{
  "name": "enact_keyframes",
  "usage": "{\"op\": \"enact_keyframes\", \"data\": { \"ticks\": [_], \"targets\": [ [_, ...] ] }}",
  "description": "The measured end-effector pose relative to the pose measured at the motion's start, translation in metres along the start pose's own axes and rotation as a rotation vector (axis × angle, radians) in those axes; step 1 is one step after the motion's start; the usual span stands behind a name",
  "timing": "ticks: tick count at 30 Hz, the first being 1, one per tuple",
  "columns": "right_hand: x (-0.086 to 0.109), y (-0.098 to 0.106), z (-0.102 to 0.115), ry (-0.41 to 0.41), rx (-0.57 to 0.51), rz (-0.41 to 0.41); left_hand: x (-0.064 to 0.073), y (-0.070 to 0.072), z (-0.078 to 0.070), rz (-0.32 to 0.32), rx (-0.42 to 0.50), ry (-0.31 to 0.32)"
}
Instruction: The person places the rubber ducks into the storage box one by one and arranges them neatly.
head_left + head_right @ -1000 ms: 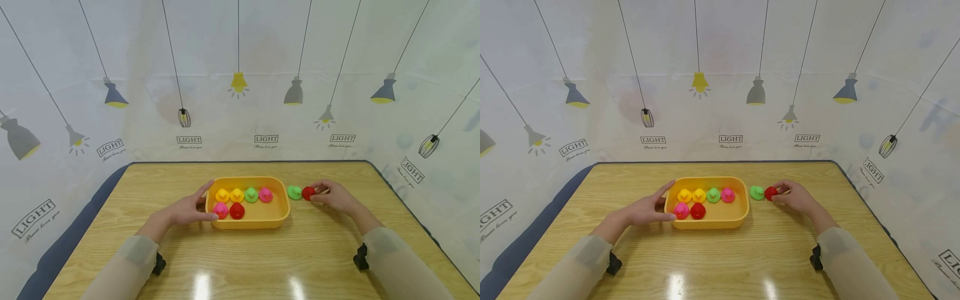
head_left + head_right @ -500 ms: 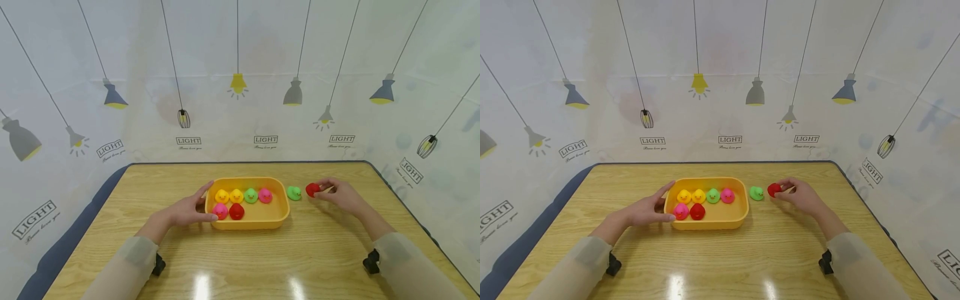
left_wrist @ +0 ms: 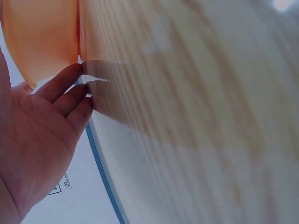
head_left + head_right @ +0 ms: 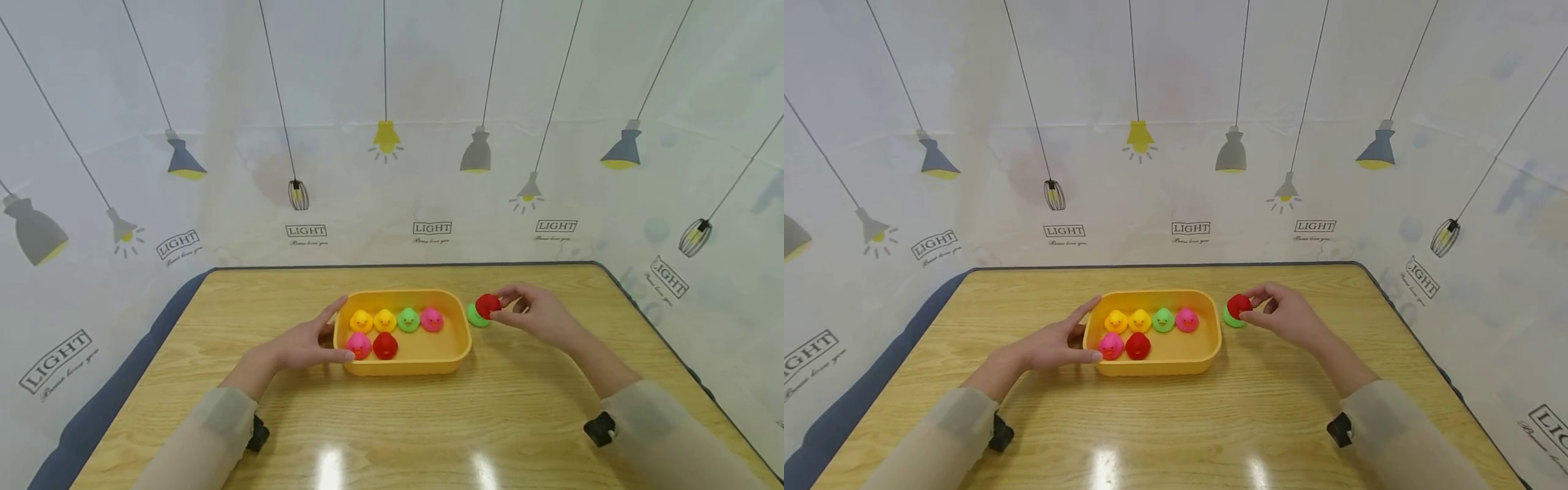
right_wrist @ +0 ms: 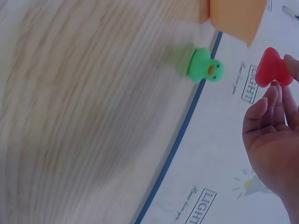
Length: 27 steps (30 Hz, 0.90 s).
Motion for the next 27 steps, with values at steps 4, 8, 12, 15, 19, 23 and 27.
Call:
{"op": "enact_keyframes", "data": {
  "ticks": [4, 8, 12, 15, 19, 23, 27],
  "targets": [
    [0.000, -0.011, 0.015, 0.021, -0.027, 0.006, 0.000, 0.000, 0.000, 0.000, 0.000, -0.002],
    [-0.001, -0.021, 0.028, 0.041, -0.047, 0.010, 0.000, 0.000, 0.000, -0.003, 0.000, -0.008],
    [-0.001, -0.032, 0.036, 0.056, -0.050, 0.018, 0.000, 0.000, 0.000, -0.006, 0.002, -0.016],
    [-0.001, -0.040, 0.041, 0.068, -0.055, 0.032, 0.000, 0.000, 0.000, -0.007, 0.002, -0.022],
    [-0.001, -0.051, 0.049, 0.097, -0.050, 0.050, 0.000, 0.000, 0.000, -0.004, 0.002, -0.027],
    [-0.001, -0.062, 0.057, 0.121, -0.043, 0.058, 0.000, 0.000, 0.000, -0.002, -0.001, -0.026],
    [-0.002, -0.073, 0.062, 0.126, -0.040, 0.073, 0.000, 0.000, 0.000, -0.002, -0.007, -0.023]
  ]
}}
Point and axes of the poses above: each hand's wrist, its own x-axis away from the middle knuckle, its own y-axis out of the back of the hand, z = x × y, the point moved 8 cm from there along -x, towards the middle knuckle, and after that the axes turned 10 degrees about -z, right-handed, at the moved point
